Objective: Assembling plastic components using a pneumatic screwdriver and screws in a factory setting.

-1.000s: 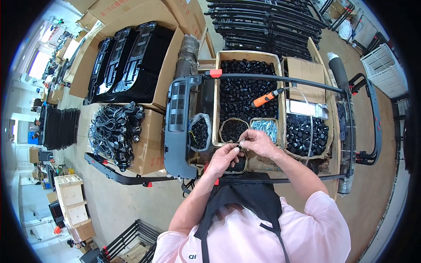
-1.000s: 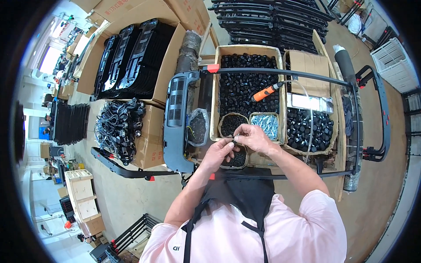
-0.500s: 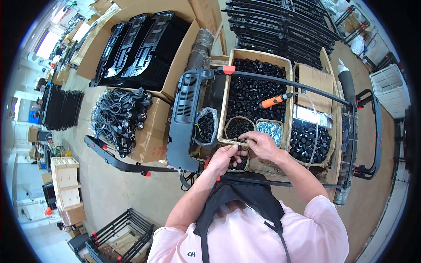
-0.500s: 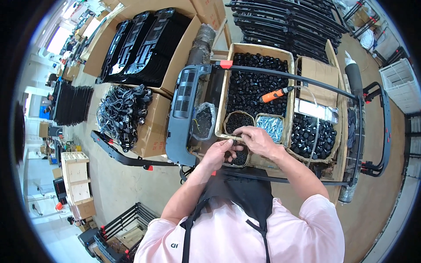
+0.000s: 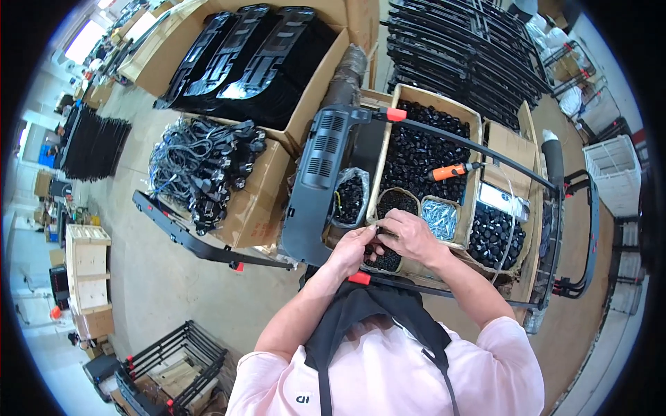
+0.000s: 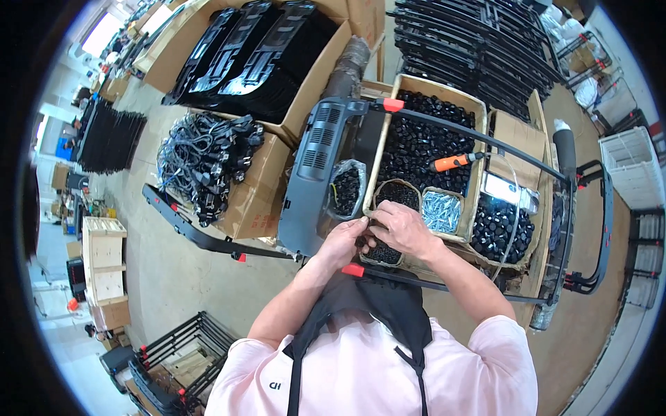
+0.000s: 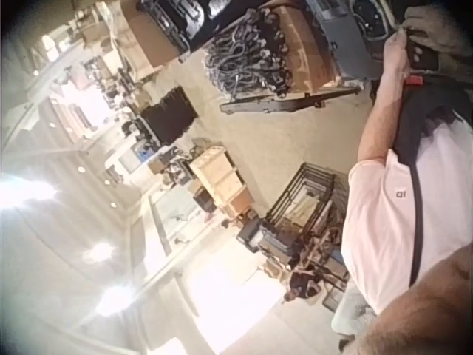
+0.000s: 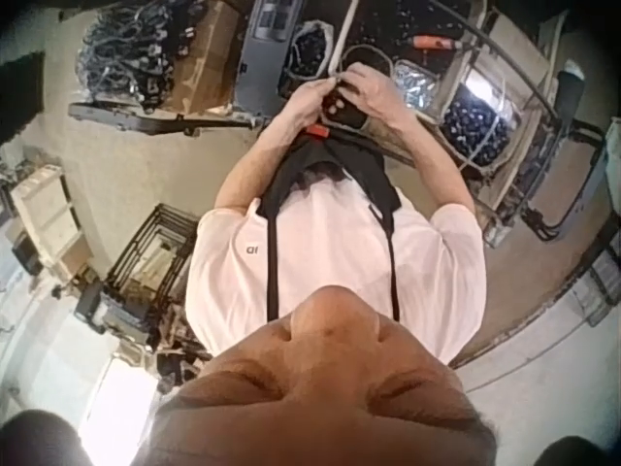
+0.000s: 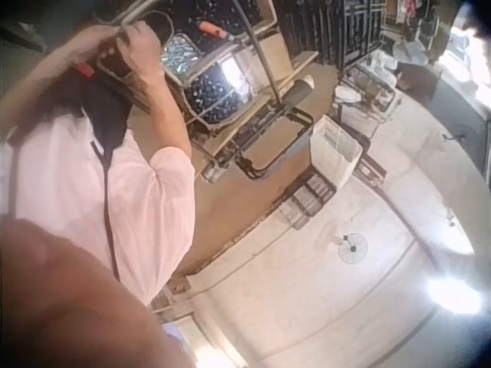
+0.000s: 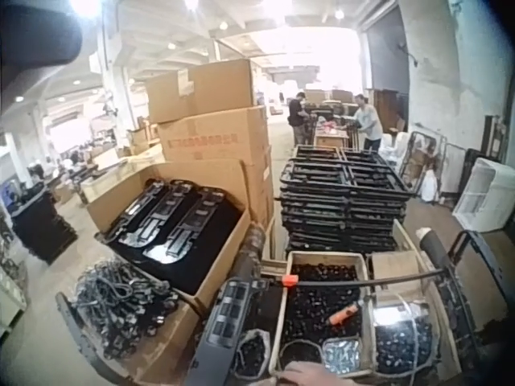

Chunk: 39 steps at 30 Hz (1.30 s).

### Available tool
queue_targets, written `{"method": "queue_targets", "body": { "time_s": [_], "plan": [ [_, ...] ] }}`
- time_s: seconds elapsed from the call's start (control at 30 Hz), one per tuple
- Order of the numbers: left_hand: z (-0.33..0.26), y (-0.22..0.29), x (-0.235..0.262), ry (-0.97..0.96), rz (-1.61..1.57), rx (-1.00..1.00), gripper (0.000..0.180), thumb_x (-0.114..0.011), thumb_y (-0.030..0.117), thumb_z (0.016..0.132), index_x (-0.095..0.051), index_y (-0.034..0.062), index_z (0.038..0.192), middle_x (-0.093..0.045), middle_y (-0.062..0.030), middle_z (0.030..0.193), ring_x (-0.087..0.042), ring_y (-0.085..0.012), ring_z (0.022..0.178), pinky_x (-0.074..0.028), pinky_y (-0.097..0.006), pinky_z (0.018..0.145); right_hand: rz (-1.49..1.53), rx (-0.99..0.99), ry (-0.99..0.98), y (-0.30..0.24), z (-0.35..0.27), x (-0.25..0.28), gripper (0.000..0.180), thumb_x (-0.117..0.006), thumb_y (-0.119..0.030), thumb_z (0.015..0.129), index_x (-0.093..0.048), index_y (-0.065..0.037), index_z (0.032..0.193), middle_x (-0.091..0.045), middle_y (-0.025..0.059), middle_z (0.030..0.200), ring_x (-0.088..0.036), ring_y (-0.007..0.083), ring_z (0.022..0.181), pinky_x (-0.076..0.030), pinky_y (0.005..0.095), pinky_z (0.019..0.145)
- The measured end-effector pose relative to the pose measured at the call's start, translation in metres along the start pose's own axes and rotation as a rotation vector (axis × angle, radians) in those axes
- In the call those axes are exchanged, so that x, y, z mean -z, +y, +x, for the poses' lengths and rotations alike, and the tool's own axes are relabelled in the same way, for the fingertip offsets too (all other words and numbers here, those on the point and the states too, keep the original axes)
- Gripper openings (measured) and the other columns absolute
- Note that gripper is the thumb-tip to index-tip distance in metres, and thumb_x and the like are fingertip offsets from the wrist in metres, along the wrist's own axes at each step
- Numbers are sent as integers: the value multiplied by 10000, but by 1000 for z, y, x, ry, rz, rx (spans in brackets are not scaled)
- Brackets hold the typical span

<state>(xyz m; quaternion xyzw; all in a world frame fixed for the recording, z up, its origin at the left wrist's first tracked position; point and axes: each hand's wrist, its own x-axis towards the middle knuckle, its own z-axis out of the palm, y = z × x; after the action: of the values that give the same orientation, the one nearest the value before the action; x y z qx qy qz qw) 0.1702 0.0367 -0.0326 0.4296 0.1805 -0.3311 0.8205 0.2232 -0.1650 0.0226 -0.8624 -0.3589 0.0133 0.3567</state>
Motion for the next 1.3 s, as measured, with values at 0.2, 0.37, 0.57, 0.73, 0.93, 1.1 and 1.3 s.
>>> {"method": "queue_targets", "body": {
  "time_s": [0.2, 0.37, 0.57, 0.73, 0.93, 1.1, 1.3],
  "plan": [
    [-48, 21, 34, 1, -145, -35, 300, -518, 268, 1124, -654, 38, 1259, -657, -54, 1147, -601, -145, 984, -507, -305, 855, -50, 83, 117, -19, 51, -31, 269, -816, -129, 795, -729, -31, 1030, -671, 115, 947, -698, 313, 855, -585, 401, 754],
    [-91, 15, 79, -163, -280, -176, 326, -641, 65, 1022, -579, -38, 1324, -630, -101, 1223, -631, -172, 1070, -534, -327, 984, -57, 165, 90, -42, 114, -73, 258, -814, -140, 807, -732, -31, 1026, -689, 126, 984, -702, 321, 916, -585, 401, 807],
    [-128, 24, 98, -113, -352, -152, 330, -602, 231, 1099, -573, -5, 1328, -698, -119, 1191, -710, -164, 953, -604, -305, 872, -74, 242, -12, -64, 166, -133, 257, -810, -153, 810, -727, -37, 1024, -683, 115, 995, -692, 326, 949, -576, 413, 841],
    [-143, 38, 115, -40, -108, -126, 332, -499, 335, 1142, -587, 59, 1303, -703, -51, 994, -669, -97, 785, -578, -247, 673, -127, 268, -86, -69, 179, -152, 257, -805, -161, 809, -724, -34, 1017, -667, 115, 975, -680, 321, 941, -568, 430, 836],
    [-134, 35, 127, -14, 24, -143, 329, -529, 366, 1131, -589, 89, 1299, -618, 16, 860, -561, -54, 696, -490, -216, 599, -203, 220, -171, -80, 182, -151, 269, -794, -147, 807, -725, -19, 1033, -665, 117, 1003, -674, 329, 951, -565, 426, 837],
    [-115, 31, 132, 116, 11, -210, 338, -613, 307, 1099, -594, 45, 1311, -619, 11, 896, -558, -59, 699, -490, -225, 618, 51, -33, -36, -65, 176, -137, 241, -708, -78, 937, -736, -9, 1167, -688, 115, 953, -682, 269, 851, -562, 354, 789],
    [-95, 51, 131, 70, -184, -252, 334, -607, 210, 1099, -566, -13, 1345, -706, -82, 1057, -679, -128, 846, -593, -270, 772, 669, -509, -23, -66, 166, -104, 179, -682, -74, 1007, -676, 5, 1167, -753, 79, 970, -639, 107, 808, -536, 268, 773]
  ]
}}
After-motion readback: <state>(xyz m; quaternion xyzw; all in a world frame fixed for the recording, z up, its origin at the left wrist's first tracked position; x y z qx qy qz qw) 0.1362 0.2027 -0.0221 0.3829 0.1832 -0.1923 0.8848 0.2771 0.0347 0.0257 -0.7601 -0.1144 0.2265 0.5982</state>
